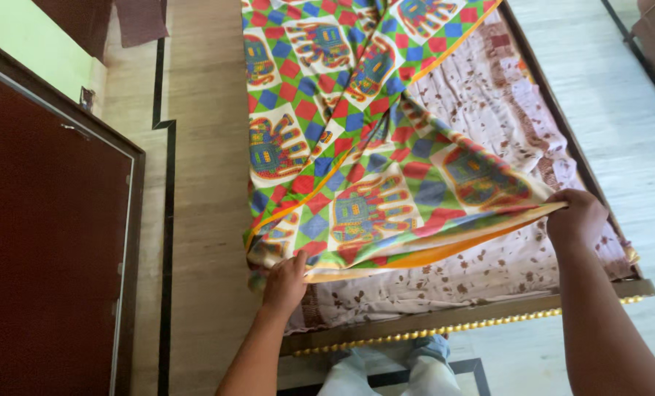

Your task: The person folds a patterned blanket on a bed by repeatedly bringing the edges together and smoothing it out.

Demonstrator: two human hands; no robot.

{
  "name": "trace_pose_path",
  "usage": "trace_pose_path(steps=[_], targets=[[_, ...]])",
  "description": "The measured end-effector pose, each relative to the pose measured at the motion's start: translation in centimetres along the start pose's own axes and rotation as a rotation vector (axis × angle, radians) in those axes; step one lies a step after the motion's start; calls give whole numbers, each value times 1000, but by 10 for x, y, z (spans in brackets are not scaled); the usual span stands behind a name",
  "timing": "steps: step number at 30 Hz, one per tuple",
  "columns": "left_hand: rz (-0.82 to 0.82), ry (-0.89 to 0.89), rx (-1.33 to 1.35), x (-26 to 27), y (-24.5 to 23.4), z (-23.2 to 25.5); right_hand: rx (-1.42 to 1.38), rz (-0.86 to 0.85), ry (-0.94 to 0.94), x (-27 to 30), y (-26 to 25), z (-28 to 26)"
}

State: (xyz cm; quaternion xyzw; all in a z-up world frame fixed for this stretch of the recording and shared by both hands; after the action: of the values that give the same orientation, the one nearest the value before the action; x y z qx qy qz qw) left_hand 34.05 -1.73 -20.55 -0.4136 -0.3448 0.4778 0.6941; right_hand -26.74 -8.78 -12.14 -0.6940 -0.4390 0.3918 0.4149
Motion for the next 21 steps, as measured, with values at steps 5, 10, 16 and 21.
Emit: trace_pose_path(steps=[5,10,16,21], targets=[[345,-28,-106,-6,-31,34,-74,82,-94,-25,-31,32],[544,-262,-237,-13,-49,78,-75,68,-76,-46,-49,87],[586,-408,-167,-9,-41,116,-147,46,-9,-73,-90,160],[394,-507,-194,-17,-6,129,-139,55,-70,-98,-121,215]])
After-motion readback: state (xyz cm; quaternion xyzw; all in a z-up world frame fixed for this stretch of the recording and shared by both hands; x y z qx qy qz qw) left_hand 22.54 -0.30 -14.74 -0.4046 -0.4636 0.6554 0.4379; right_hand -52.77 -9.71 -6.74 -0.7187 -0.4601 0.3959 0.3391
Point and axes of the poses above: each hand's wrist, its own x-axis away from the middle knuckle, its own y-axis out of the palm, z = x × y, the point moved 9 cm from there along -x, towards the middle knuckle, and after that the axes turned 11 degrees about -z, right-handed, at the moved point
